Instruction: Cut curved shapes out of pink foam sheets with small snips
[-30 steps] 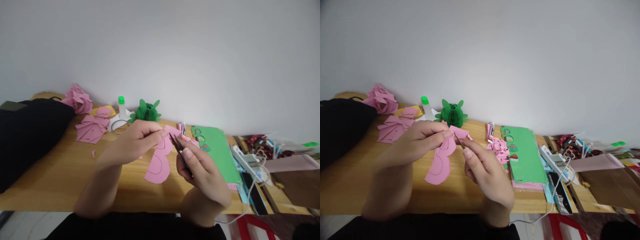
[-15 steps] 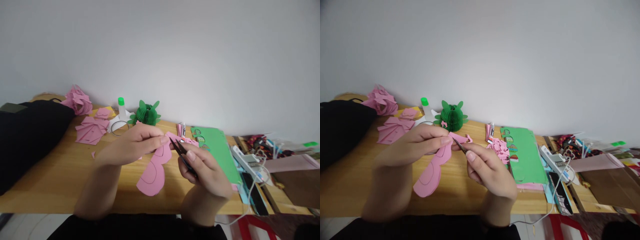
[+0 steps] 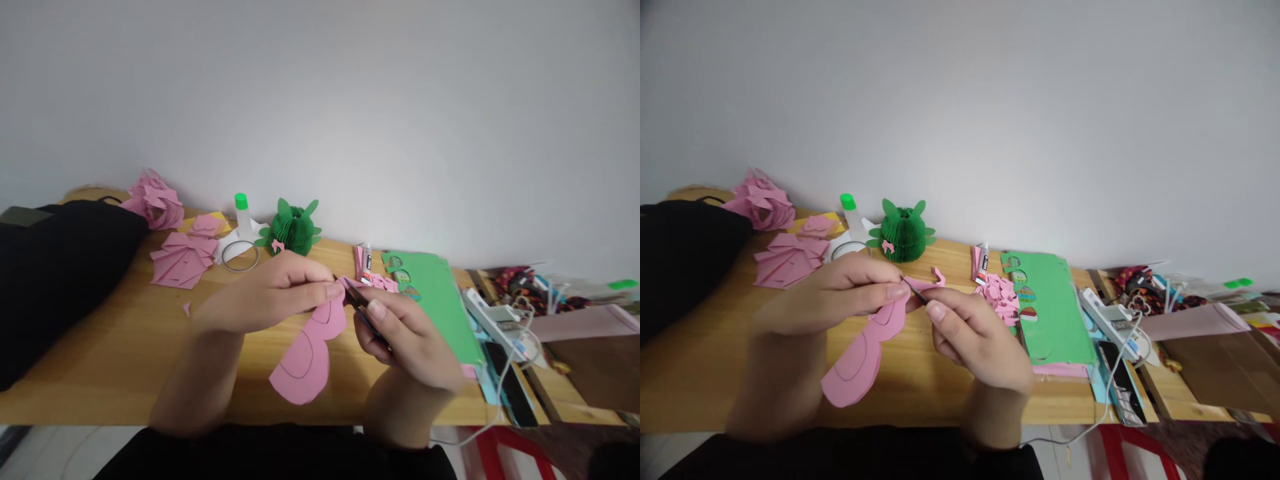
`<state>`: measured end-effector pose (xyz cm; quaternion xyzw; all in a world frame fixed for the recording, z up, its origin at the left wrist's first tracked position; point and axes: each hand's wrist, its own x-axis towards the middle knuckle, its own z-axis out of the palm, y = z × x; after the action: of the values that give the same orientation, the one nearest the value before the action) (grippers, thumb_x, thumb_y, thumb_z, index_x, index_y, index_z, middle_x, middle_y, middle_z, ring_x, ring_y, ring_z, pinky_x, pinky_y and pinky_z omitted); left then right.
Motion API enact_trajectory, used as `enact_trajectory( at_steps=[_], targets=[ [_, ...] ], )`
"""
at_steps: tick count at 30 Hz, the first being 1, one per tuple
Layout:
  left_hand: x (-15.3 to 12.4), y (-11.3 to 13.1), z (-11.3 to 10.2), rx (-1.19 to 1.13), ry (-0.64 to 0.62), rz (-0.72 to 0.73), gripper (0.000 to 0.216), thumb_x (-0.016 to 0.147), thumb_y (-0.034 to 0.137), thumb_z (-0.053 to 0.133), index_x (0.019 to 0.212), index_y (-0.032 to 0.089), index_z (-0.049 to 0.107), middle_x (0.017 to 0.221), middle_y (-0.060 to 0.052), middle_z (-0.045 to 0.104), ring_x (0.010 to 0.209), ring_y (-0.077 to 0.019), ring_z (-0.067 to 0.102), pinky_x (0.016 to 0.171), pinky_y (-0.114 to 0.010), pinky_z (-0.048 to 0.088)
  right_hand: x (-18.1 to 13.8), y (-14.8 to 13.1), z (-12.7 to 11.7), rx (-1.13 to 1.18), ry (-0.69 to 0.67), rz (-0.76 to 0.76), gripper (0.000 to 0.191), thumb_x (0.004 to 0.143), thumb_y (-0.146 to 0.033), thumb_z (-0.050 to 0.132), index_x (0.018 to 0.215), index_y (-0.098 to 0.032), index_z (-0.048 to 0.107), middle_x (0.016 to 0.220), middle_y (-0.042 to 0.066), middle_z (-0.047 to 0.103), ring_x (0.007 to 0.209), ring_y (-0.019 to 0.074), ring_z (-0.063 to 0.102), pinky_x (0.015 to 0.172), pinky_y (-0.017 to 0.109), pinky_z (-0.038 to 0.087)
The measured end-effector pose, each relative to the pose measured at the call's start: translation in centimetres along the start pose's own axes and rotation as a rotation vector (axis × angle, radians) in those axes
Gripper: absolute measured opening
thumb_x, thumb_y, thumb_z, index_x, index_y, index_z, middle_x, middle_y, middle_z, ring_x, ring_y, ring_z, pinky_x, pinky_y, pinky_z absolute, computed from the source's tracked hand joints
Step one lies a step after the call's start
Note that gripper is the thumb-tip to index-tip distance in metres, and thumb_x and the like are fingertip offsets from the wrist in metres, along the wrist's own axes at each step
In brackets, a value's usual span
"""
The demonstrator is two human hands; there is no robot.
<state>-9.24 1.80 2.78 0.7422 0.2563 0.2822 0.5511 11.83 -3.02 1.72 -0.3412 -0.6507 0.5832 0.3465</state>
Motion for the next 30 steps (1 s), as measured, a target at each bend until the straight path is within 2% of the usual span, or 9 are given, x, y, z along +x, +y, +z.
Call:
enact_trajectory(
  at_steps=[4,6,13,30],
  targets=[
    [0.15,-0.04,0.01,-0.006,-0.039,-0.001,0.034,0.089,0.027,0.045,0.058,0.019,0.034,0.056,0.006,0.031,0.052,-0.0083,0.032,0.047,-0.023,0.026,0.18,-0.11,-0.14,-0.020,0.002,0.008,0.033,0.102,-0.043,0.046,0.078,-0.020,0.052,0.047,-0.010,0.035,0.037,0.0059,0.024,0.034,0.020,0.020],
    [0.23,0.01,0.05,0.000,-0.041,-0.011,0.034,0.089,0.028,0.046,0.058,0.020,0.033,0.056,0.006,0.031,0.052,-0.0085,0.032,0.047,-0.023,0.026,0.31,-0.17,-0.16,-0.022,0.001,-0.001,0.035,0.101,-0.042,0.046,0.074,-0.020,0.050,0.047,-0.010,0.034,0.037,0.0060,0.024,0.035,0.020,0.021],
    [0.16,0.33,0.07,0.000,-0.041,-0.013,0.034,0.088,0.025,0.045,0.057,0.019,0.035,0.055,0.005,0.034,0.052,-0.0086,0.033,0.048,-0.022,0.028,0.66,-0.10,0.00,-0.003,0.015,-0.020,0.027,0.100,-0.041,0.051,0.090,-0.018,0.061,0.048,-0.010,0.037,0.038,0.0063,0.025,0.035,0.020,0.023],
    [-0.04,0.49,0.14,0.006,-0.030,-0.028,0.032,0.088,0.026,0.044,0.058,0.019,0.036,0.056,0.004,0.038,0.053,-0.0094,0.038,0.049,-0.023,0.032,0.73,0.10,0.04,0.015,-0.012,-0.006,0.032,0.101,-0.043,0.048,0.079,-0.020,0.053,0.047,-0.011,0.036,0.038,0.0060,0.023,0.035,0.020,0.022]
  ],
)
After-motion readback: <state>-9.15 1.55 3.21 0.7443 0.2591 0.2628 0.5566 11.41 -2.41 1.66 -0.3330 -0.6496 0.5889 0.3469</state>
